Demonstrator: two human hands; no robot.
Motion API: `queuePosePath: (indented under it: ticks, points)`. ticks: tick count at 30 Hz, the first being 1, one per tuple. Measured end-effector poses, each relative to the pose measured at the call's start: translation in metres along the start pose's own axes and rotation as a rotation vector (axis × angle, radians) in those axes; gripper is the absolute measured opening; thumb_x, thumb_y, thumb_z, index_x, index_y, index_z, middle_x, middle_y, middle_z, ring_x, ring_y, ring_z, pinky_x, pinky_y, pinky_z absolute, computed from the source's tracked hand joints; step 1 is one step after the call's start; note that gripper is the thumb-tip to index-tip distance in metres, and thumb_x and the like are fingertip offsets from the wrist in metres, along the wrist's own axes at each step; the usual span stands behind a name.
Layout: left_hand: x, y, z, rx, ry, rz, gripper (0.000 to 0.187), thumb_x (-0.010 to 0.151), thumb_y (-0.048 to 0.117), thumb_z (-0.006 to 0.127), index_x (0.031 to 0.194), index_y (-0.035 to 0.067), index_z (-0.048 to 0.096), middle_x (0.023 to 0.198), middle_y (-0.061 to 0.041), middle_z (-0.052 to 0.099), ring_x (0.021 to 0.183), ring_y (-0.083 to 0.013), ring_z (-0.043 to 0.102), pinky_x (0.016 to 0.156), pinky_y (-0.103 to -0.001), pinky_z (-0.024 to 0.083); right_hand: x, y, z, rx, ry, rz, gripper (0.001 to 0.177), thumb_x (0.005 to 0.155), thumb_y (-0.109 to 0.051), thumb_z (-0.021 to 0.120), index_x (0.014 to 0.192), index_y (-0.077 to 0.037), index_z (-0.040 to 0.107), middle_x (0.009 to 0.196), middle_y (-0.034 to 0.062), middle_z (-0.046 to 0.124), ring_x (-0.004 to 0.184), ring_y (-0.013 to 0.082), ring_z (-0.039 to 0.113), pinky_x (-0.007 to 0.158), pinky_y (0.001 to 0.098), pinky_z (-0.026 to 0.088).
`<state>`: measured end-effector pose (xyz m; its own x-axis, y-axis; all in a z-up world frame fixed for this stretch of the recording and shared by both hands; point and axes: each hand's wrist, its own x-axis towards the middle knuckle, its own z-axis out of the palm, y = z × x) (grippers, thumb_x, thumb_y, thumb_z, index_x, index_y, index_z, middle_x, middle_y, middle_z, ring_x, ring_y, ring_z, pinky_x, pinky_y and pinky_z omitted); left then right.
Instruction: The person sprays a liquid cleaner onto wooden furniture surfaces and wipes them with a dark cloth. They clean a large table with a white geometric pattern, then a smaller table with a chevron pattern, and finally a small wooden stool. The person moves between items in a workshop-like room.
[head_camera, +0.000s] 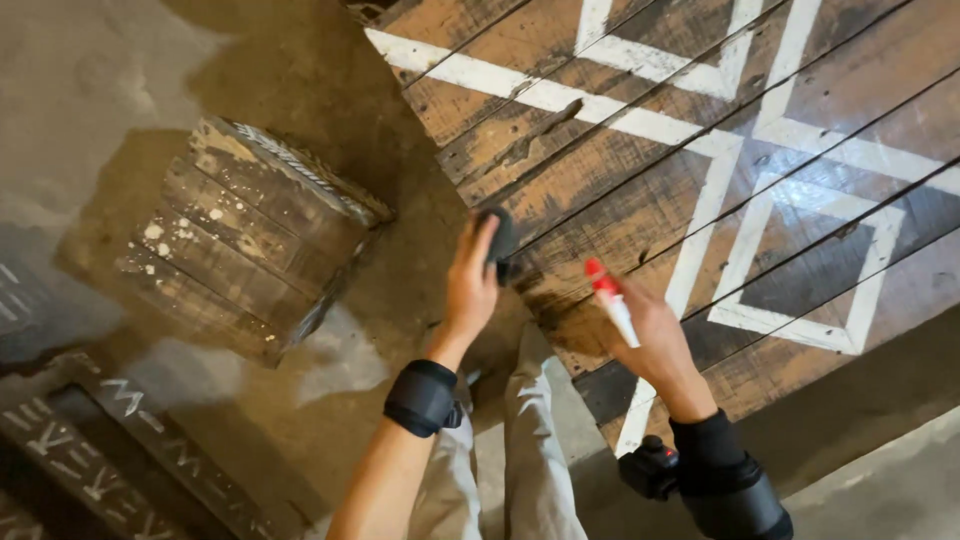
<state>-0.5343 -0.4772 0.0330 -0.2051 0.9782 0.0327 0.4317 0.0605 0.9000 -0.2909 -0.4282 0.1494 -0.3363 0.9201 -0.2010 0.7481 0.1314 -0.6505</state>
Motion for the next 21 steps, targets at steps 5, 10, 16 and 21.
queuePosePath:
  ticks: [5,10,16,21]
  points:
    - [0.012,-0.019,-0.045,-0.087,0.166,-0.038,0.066,0.093,-0.011,0.055,0.155,0.012,0.045,0.163,-0.024,0.04,0.148,-0.045,0.044,0.118,-0.044,0.043,0.008,-0.022,0.041,-0.193,-0.373,0.055,0.05,0.065,-0.008,0.072,0.114,-0.005,0.062,0.093,0.0227,0.067,0.089,0.0463,0.065,0.075,0.0536,0.052]
    - [0.02,-0.025,-0.049,-0.091,0.133,-0.012,0.066,0.095,-0.01,0.055,0.156,0.01,0.044,0.165,-0.025,0.037,0.152,-0.0443,0.041,0.122,-0.044,0.04,0.013,-0.028,0.053,-0.172,-0.231,0.053,0.026,0.072,-0.007,0.067,0.097,-0.006,0.064,0.086,0.0212,0.068,0.088,0.0461,0.065,0.075,0.0528,0.052]
    - [0.032,-0.039,0.027,0.268,-0.243,0.227,0.068,0.09,-0.007,0.056,0.155,0.013,0.047,0.169,-0.021,0.027,0.152,-0.0454,0.028,0.123,-0.055,0.036,0.01,-0.032,0.018,-0.045,-0.037,0.119,0.029,0.071,-0.002,0.065,0.1,0.0,0.063,0.087,0.0245,0.063,0.084,0.0477,0.062,0.069,0.0511,0.049]
    - [0.063,-0.024,0.065,0.629,-0.393,0.383,0.067,0.091,0.0,0.052,0.155,0.017,0.047,0.169,-0.019,0.022,0.157,-0.041,0.024,0.113,-0.065,0.037,0.022,-0.009,-0.007,0.031,0.118,0.074,0.037,0.071,0.0,0.062,0.107,-0.004,0.067,0.091,0.0208,0.064,0.085,0.0458,0.064,0.073,0.0482,0.051]
